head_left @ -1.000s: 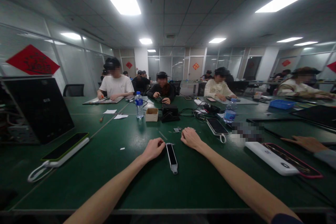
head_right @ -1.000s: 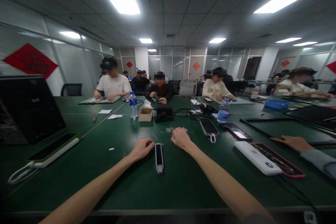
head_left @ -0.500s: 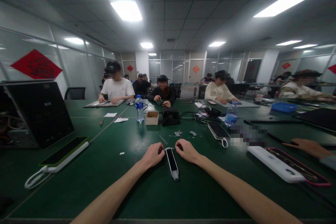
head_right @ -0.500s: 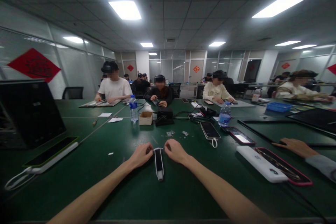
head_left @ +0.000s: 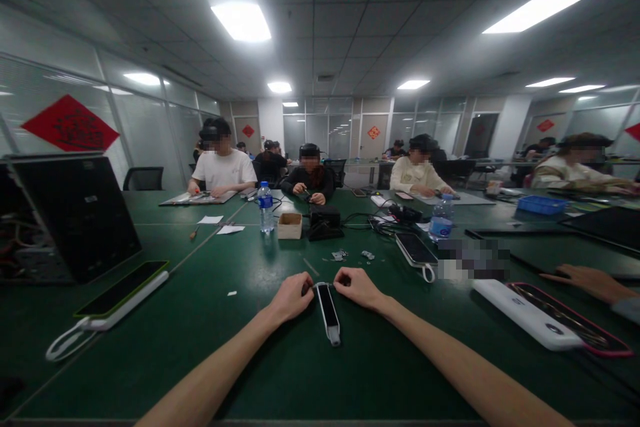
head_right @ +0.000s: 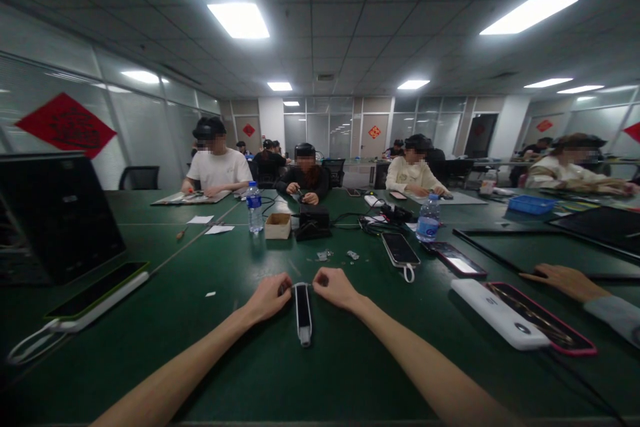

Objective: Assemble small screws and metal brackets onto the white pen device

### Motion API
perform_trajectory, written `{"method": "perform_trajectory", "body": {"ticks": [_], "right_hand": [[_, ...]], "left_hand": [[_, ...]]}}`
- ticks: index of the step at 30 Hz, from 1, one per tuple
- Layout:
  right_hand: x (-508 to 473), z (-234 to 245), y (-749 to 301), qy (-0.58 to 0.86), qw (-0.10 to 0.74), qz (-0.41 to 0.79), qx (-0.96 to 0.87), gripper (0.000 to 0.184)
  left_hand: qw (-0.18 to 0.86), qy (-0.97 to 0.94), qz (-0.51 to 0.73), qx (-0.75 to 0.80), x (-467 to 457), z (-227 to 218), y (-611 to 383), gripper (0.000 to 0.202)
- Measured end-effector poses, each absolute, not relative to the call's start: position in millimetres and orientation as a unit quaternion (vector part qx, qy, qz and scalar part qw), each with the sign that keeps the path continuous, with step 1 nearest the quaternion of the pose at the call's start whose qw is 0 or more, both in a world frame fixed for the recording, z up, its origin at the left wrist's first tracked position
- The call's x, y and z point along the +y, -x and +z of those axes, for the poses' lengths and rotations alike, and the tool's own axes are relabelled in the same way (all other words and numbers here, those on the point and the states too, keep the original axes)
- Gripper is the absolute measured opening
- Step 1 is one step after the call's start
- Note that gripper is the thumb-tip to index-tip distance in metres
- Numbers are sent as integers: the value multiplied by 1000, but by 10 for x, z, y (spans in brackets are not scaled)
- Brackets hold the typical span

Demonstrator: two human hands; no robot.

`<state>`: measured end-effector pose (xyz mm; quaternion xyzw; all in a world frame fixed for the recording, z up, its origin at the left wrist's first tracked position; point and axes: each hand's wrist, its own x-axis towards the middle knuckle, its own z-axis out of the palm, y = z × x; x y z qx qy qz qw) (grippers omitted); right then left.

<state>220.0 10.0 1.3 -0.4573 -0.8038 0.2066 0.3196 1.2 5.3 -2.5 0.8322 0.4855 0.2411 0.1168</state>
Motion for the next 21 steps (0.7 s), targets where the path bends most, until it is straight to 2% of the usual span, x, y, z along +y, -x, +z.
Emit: {"method": "perform_trajectory", "body": {"ticks": [5,14,21], "right_hand": [[132,-27,-2202,452,340,219,-795,11],[167,-34,-2251,459,328,258,-785,23],[223,-122,-2269,445,337,272,-784,24]], "left_hand": [[112,-829,231,497,66,-42,-11,14],[119,-832,225,493,80,-51,11,15],[114,-829,217,503,60,-21,-16,13]]}}
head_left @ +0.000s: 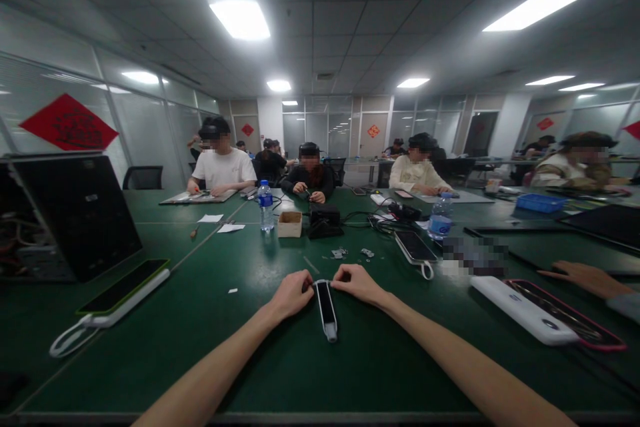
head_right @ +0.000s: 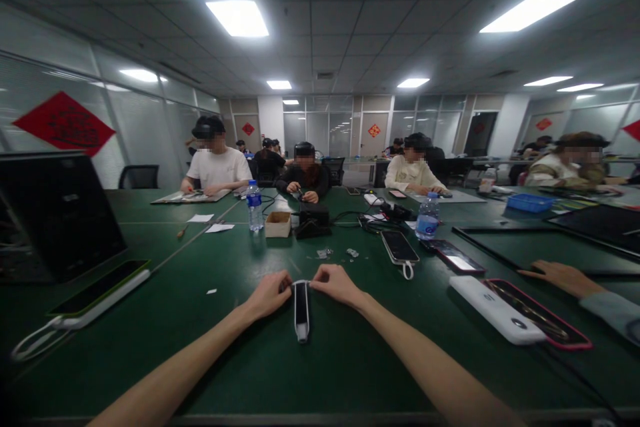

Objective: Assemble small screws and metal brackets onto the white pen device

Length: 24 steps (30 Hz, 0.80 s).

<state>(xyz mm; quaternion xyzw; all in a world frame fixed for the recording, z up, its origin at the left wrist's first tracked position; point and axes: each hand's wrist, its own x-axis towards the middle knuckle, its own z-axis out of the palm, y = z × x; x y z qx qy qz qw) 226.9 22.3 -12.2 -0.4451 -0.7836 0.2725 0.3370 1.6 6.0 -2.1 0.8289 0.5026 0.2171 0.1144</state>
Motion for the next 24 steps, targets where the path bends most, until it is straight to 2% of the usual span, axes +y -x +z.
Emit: {"method": "perform_trajectory", "body": {"ticks": [10,13,18,24], "right_hand": [[262,-156,-2266,416,354,278,-790,24],[262,-154,-2275,415,343,281,-794,25],[220,-71,-2299,419,326,274,-802,14],[196,-17,-2312,420,306,303,-799,19]], "left_hand": [[99,-840,224,484,79,-42,-8,10],[101,-841,223,482,78,-39,-10,11],[104,-837,217,492,64,-20,-14,11],[115,-833,211,498,64,-22,-14,13]]}}
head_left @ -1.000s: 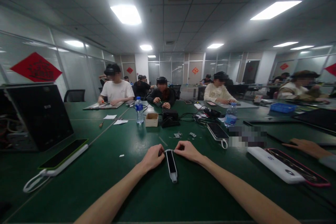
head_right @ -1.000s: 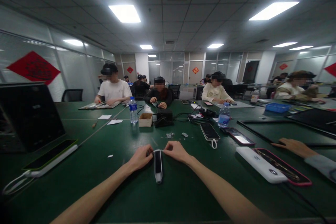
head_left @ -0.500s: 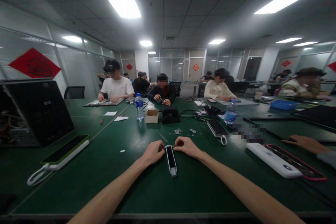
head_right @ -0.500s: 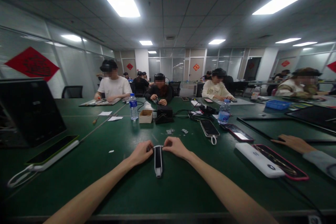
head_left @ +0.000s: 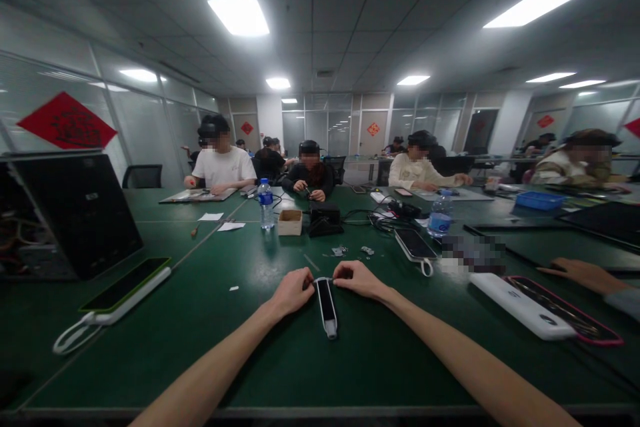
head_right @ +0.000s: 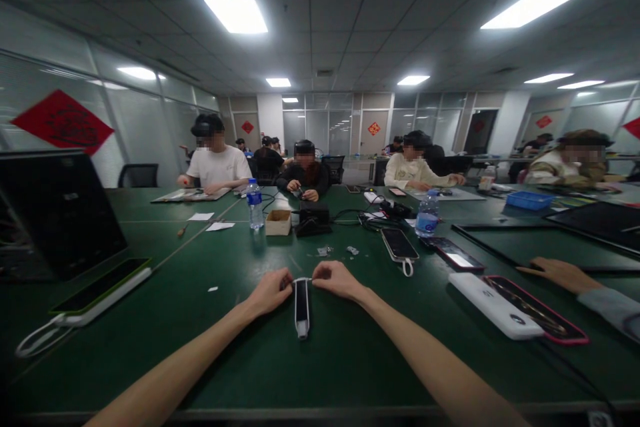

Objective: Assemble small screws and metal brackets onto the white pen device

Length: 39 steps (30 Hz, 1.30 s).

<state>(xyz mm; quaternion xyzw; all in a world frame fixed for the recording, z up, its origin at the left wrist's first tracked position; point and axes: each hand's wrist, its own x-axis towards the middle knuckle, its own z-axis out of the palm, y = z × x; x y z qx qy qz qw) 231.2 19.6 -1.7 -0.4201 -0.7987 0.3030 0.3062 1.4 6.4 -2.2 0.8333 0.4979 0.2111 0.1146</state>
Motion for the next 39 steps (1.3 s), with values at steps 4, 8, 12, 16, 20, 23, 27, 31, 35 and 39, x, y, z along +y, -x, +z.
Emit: {"method": "perform_trajectory", "body": {"ticks": [4,8,12,16,20,23,27,31,35,39], "right_hand": [[190,-17,-2297,420,305,287,-805,19],[157,5,-2262,428,305,274,-806,18],[142,-2,-2228,413,309,266,-814,16],[174,-61,-2214,407,323,259,-814,19],[183,-74,-2217,405,323,263,-814,23],[158,-34,-2226,408,310,254,-821,21],[139,-3,-2237,413,298,254,-822,22],[156,-36,-2237,412,301,248,-823,21],[184,-60,-2246,415,315,230,-822,23],[291,-75,-2325,450,349,178,-802,20]], "left_hand": [[109,-833,215,498,64,-28,-13,12],[107,-837,219,489,58,-25,-8,12],[110,-839,221,485,59,-27,-9,14],[99,-840,223,484,71,-41,-16,13],[95,-841,221,484,72,-44,-19,14],[98,-842,221,483,57,-24,-19,14],[100,-839,222,487,32,9,-24,14],[104,-839,214,489,8,40,-33,14],[113,-836,209,495,-8,66,-40,14],[118,-839,208,489,21,47,-30,17]]}}
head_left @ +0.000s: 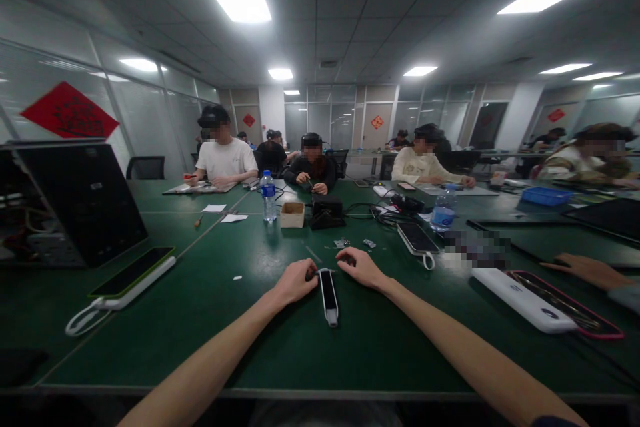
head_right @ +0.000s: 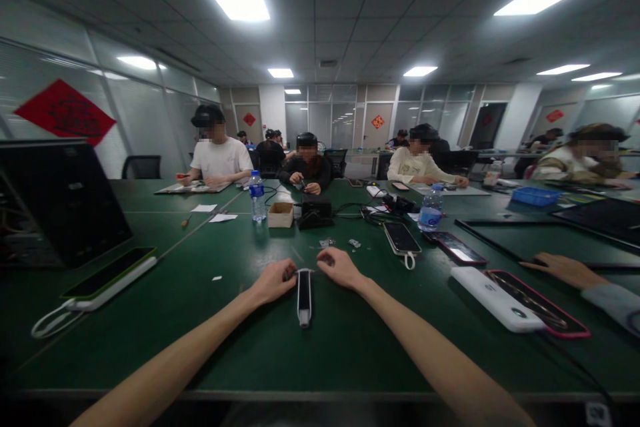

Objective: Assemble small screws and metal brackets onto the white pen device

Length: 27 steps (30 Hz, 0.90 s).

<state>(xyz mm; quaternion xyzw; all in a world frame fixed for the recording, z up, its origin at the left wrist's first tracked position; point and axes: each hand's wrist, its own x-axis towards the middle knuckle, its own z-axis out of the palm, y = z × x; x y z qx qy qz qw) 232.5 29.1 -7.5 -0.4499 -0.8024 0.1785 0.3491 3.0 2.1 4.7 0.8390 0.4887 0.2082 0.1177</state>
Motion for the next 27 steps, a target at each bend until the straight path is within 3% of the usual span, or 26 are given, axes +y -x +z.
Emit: {"method": "perform_trajectory", "body": {"ticks": [7,12,27], "right_hand": [[737,-224,-2637,576,372,48,-727,18],[1004,-277,-2714,617,304,-12,-726,22],[1228,-219,-2623,563,158,-76,-807,28]], "left_hand": [[110,-848,216,471,113,-58,-2,15],[125,-845,211,475,112,-49,1,17],[91,-862,209,452,135,-75,23,17]]}}
